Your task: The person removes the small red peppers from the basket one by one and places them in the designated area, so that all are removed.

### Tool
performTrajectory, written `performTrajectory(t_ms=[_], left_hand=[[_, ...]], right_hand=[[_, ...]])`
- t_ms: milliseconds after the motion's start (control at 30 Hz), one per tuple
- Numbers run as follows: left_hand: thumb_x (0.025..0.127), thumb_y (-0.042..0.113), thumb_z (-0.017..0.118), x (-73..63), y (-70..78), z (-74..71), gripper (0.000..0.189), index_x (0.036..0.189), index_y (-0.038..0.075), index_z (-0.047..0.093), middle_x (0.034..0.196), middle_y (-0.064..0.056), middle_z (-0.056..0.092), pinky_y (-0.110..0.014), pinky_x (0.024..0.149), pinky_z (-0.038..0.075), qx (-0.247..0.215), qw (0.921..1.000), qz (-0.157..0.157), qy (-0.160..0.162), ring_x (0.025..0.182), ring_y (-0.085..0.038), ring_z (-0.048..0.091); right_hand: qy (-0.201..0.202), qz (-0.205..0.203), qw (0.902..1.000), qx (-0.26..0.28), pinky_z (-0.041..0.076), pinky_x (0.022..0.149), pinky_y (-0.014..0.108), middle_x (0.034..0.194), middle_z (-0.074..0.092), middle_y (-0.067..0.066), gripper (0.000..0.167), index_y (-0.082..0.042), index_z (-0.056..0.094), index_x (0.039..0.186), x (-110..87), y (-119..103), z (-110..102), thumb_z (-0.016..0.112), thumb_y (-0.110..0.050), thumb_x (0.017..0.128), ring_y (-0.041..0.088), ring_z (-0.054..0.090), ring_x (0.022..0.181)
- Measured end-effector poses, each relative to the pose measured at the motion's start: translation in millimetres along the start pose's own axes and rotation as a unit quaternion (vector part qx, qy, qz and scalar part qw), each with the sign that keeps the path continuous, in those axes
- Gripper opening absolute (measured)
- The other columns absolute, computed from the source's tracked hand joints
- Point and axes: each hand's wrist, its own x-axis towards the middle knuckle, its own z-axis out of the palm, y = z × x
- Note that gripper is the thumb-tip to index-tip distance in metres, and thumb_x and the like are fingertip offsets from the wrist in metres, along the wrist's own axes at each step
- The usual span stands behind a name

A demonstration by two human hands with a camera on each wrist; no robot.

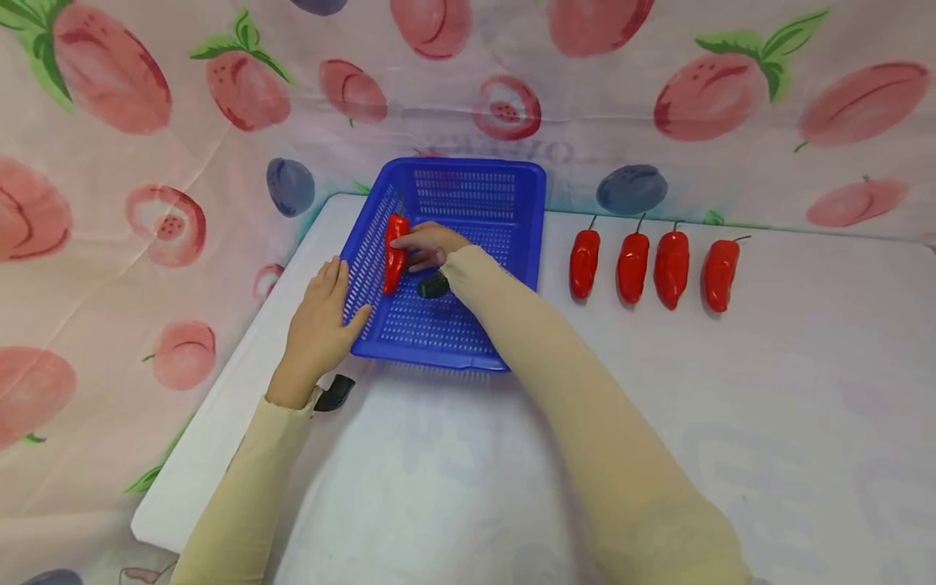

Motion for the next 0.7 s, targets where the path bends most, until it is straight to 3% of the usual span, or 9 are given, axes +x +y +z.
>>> performTrajectory(t_ms=[267,533,700], left_hand=[[0.093,0.034,0.047,-2.7,-1.3,1.8,0.073,0.147,-0.006,0.017,0.156,-0.022,0.015,-0.045,0.121,0.009,-0.001,1.0000,0.000,0.002,0.146,-0.033,0.012],[0.093,0.034,0.047,-3.0,-0.1,-1.2,0.073,0.147,-0.006,0.017,0.156,-0.022,0.014,-0.046,0.120,0.010,-0.003,1.0000,-0.001,0.003,0.146,-0.034,0.012],[0.093,0.034,0.047,-1.2,0.2,-2.2,0.074,0.147,-0.007,0.017,0.156,-0.022,0.014,-0.046,0.120,0.010,-0.004,1.0000,0.000,0.006,0.146,-0.034,0.012]], right_hand=[[0.002,-0.022,0.9997,-0.007,0.053,0.092,0.038,0.133,0.054,0.018,0.063,-0.003,0.037,0.140,10.2,7,-1,0.067,-0.019,0.087,0.031,0.058,0.116],[-0.010,-0.014,0.9998,0.004,0.047,0.101,0.040,0.139,0.049,0.017,0.053,-0.005,0.037,0.140,1.2,0,3,0.057,-0.018,0.093,0.031,0.051,0.126],[-0.013,-0.017,0.9997,0.012,0.045,0.103,0.041,0.140,0.048,0.017,0.054,-0.005,0.037,0.141,0.5,-2,1,0.058,-0.017,0.092,0.032,0.050,0.128]])
